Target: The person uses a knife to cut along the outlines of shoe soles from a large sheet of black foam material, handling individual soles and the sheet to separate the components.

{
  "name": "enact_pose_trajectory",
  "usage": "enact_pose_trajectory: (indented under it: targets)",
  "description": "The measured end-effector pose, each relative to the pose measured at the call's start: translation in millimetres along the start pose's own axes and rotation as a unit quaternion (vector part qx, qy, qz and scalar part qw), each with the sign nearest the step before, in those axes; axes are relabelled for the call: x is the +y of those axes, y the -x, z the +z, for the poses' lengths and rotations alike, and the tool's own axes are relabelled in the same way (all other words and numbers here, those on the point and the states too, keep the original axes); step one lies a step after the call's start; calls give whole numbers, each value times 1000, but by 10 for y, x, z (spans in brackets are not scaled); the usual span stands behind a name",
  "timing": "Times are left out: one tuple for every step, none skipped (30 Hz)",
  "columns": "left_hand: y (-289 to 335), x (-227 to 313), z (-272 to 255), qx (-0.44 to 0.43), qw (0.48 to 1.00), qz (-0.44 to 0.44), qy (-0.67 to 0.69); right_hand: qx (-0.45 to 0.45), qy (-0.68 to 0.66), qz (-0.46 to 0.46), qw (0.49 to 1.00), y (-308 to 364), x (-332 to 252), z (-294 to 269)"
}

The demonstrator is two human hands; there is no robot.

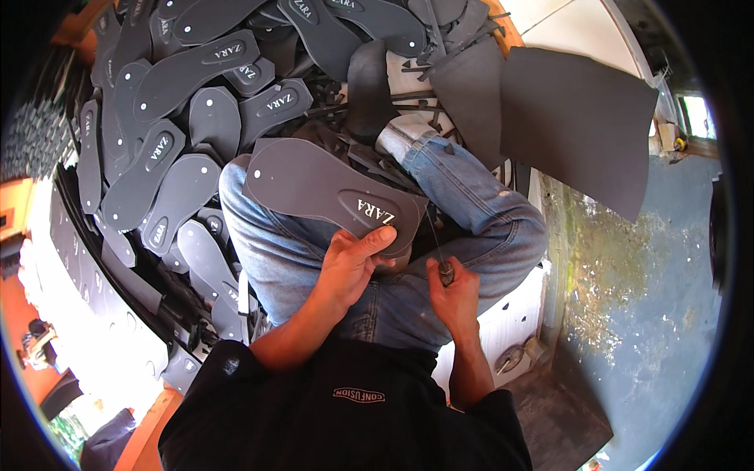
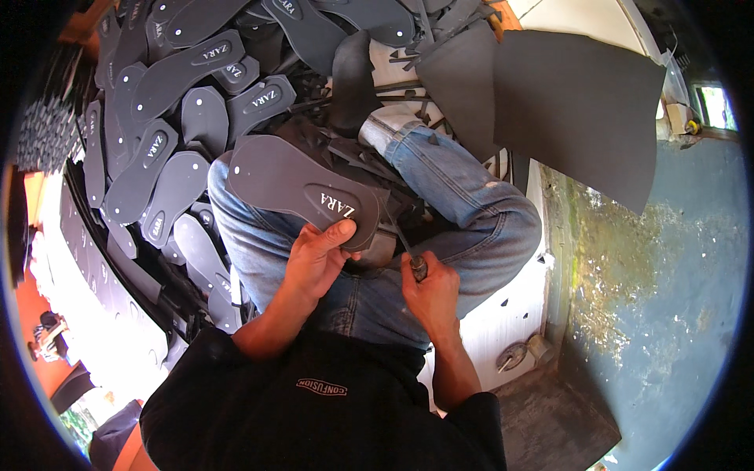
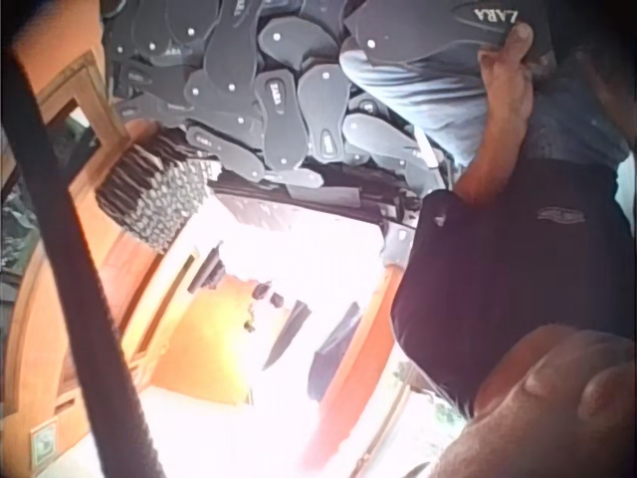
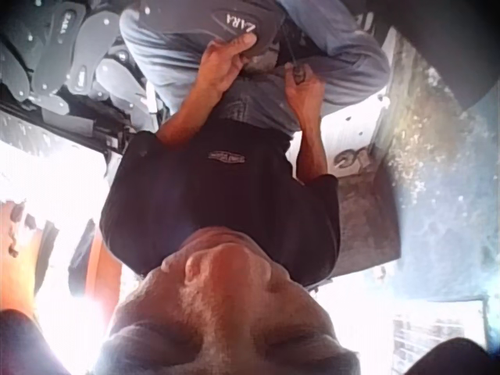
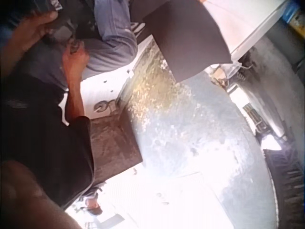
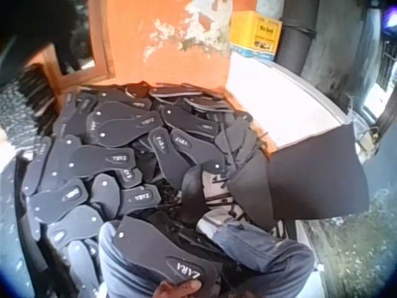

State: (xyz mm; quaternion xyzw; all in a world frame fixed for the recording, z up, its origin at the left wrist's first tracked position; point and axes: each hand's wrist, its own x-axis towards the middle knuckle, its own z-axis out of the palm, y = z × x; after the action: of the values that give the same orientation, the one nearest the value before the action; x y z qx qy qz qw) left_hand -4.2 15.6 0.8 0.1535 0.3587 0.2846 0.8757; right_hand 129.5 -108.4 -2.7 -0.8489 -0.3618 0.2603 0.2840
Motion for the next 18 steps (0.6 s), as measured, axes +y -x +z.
enact_pose_trajectory:
  targets:
    - [-4, -10, -5, -2, 1000, 1, -1, 5, -2, -10, 1000, 5, 15, 1]
    - [-6, -21, -25, -10, 1000, 1, 0, 9, -3, -19, 1000, 13, 28, 7]
    - [-9, -31, -55, -17, 1000, 2, 1, 12, -5, -29, 1000, 21, 37, 14]
    - [-11, -37, -84, -25, 1000, 3, 3, 13, 13, -26, 999, 34, 43, 25]
    - [-12, -38, -119, -35, 999, 0, -5, 14, 30, -22, 999, 54, 47, 47]
    - [-14, -35, -156, -44, 999, -3, -12, 14, 47, -19, 999, 66, 42, 66]
    - [-12, -33, -181, -53, 998, -7, -19, 0, 61, -3, 998, 68, 23, 72]
    - [-5, -30, -197, -43, 999, -6, -21, -15, 75, 12, 997, 58, -13, 72]
    - [3, -28, -213, -32, 999, -5, -23, -29, 88, 27, 995, 48, -40, 83]
    - [12, -24, -233, -21, 999, -4, -24, -37, 85, 31, 995, 40, -51, 109]
    - [19, -21, -245, -20, 999, -3, -26, -43, 82, 36, 995, 36, -64, 125]
    - [24, -21, -266, -20, 999, -1, -28, -49, 78, 40, 995, 29, -80, 144]
    - [31, -20, -290, -18, 999, 1, -29, -57, 80, 24, 995, 10, -108, 168]
    - [42, -27, -321, -21, 998, -7, -62, -64, 86, 11, 994, -21, -143, 187]
    - [67, -36, -358, -23, 995, -15, -95, -71, 91, -3, 993, -68, -174, 200]
    - [103, -50, -381, -24, 991, -23, -128, -73, 62, -40, 995, -166, -206, 208]
    - [185, -118, -349, -22, 991, -44, -121, -73, 32, -76, 994, -296, -242, 207]
    - [289, -212, -294, -21, 991, -62, -115, -71, 2, -113, 991, -403, -273, 212]
